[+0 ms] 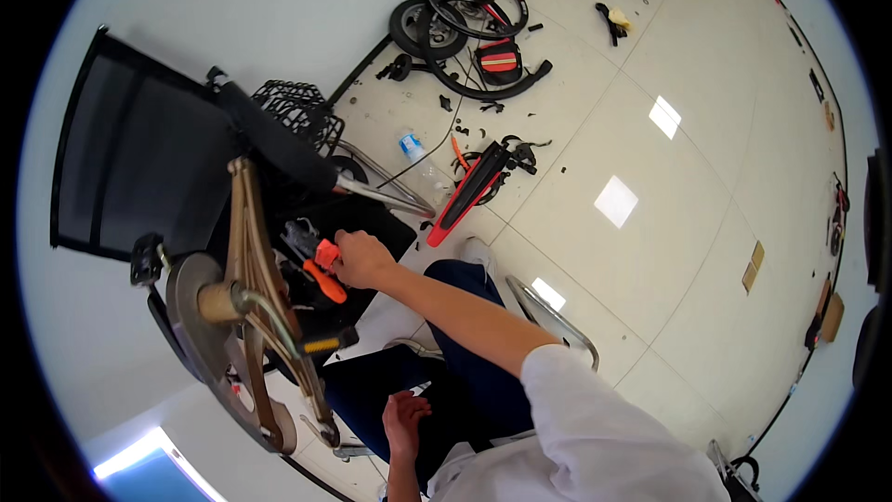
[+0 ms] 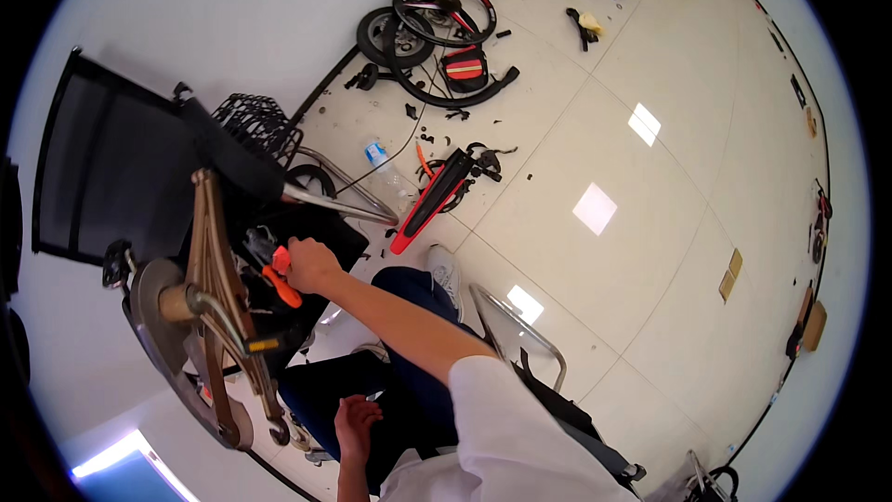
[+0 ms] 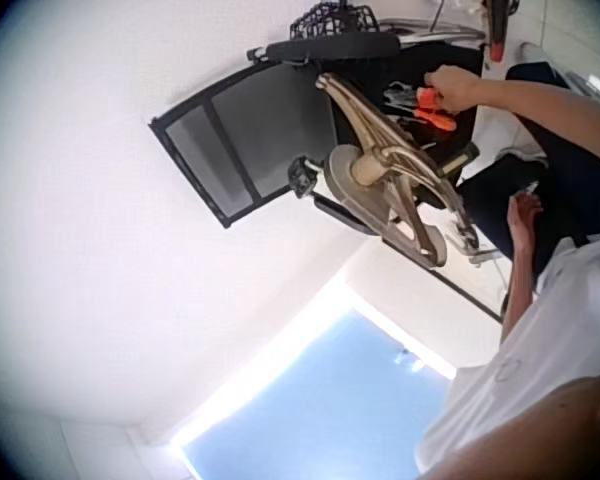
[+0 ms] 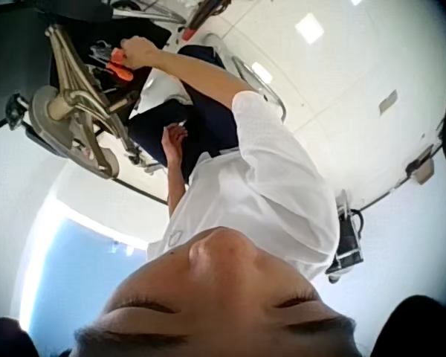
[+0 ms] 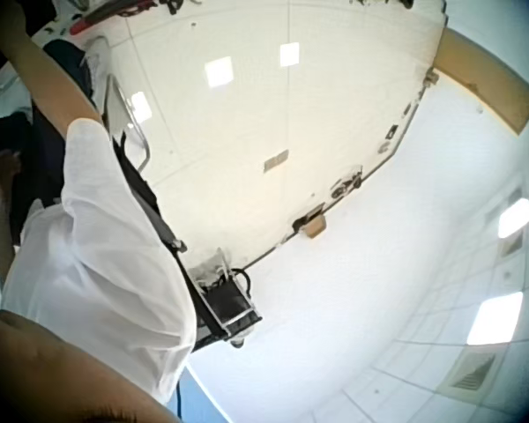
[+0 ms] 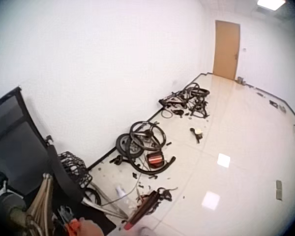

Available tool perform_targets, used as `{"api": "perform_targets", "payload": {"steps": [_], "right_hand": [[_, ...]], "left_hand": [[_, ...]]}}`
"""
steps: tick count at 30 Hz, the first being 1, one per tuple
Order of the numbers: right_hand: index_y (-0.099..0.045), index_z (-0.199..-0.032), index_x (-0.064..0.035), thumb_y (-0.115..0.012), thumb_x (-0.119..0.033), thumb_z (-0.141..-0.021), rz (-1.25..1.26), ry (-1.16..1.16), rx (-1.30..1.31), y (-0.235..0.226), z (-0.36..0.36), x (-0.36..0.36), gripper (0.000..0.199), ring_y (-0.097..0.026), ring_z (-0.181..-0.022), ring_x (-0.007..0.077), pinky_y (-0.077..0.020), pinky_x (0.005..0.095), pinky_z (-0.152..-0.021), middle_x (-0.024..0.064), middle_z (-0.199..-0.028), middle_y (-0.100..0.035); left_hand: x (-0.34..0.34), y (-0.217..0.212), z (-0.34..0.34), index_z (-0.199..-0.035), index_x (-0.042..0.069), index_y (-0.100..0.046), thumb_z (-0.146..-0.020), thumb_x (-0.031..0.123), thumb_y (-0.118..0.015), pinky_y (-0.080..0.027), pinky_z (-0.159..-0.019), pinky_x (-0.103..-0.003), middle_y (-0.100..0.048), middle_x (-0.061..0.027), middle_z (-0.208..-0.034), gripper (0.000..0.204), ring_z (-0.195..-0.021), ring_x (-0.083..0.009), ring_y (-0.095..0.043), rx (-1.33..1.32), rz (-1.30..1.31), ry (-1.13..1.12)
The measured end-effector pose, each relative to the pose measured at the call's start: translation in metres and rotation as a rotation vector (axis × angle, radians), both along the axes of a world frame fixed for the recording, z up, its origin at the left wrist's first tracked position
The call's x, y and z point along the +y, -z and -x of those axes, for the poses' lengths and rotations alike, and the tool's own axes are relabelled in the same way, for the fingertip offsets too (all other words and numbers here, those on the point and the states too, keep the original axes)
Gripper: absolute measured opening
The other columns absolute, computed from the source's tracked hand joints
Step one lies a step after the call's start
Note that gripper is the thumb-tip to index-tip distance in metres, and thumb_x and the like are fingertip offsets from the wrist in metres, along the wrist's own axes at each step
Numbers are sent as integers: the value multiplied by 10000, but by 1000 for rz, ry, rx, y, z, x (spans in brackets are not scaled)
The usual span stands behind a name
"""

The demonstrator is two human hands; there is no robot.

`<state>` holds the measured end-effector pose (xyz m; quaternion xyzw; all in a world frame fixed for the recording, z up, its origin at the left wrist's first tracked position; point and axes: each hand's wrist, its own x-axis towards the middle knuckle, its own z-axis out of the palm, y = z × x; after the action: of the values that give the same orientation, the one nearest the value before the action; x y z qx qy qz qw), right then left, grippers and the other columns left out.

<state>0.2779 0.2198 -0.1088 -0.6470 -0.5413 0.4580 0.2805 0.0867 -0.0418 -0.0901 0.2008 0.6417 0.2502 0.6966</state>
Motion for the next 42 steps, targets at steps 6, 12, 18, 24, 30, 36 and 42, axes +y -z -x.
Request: {"api": "perform_targets", "payload": {"steps": [6,12,18,24,30,36,42], "right_hand": [[-640,-771,14,-669,-257,-737,-22,99,252,56,-131,-31,274,-656,-733,308,-515,401,-662,188,-732,-644],[-679,-791,53,-662,-295,-768,570,649,256,245,-221,-92,349,-616,-506,189,-509,332,-537,113,-648,-675],[-670,-805,63,-675,-347,-783,707,725,290,355,-193,-69,410,-603,-480,179,-471,327,-426,125,-678,-680],[-659,-725,55,-624,-284,-806,432,936,-262,454,-143,-28,351,-671,-715,378,-535,416,-688,211,-666,-658],[-656,-804,24,-560,-262,-818,332,703,-47,430,-186,-32,302,-657,-787,392,-516,450,-722,231,-787,-666],[-591,-775,34,-565,-187,-822,54,635,-97,262,-252,-83,228,-612,-701,433,-485,468,-643,265,-711,-600],[-565,-825,28,-543,-130,-867,-176,504,-254,35,-282,-140,164,-600,-644,416,-482,455,-594,248,-682,-590]], "left_hand": [[26,21,-19,-1058,7,-542,-964,427,-447,-527,-706,-362,-641,-154,-857,441,-773,-249,-635,110,84,97],[33,34,-36,-1040,-9,-572,-969,214,-503,-515,-698,-291,-643,-105,-851,244,-756,-192,-630,208,230,80],[35,18,-38,-1127,-13,-558,-986,270,-489,-517,-680,-299,-623,-108,-861,323,-769,-192,-618,300,283,92],[25,20,-25,-1149,-10,-590,-838,23,-669,-527,-818,-430,-615,-241,-1094,322,-978,-390,-614,740,-42,788],[40,10,-37,-1126,-8,-598,-821,-24,-664,-526,-814,-419,-618,-236,-1080,312,-952,-401,-612,680,-81,774],[22,19,-31,-1058,9,-614,-943,125,-556,-524,-723,-304,-646,-111,-929,173,-831,-220,-634,208,224,20],[35,-50,-68,-1111,18,-589,-971,214,-519,-510,-719,-288,-660,-68,-888,251,-813,-172,-637,343,-370,509]]}}
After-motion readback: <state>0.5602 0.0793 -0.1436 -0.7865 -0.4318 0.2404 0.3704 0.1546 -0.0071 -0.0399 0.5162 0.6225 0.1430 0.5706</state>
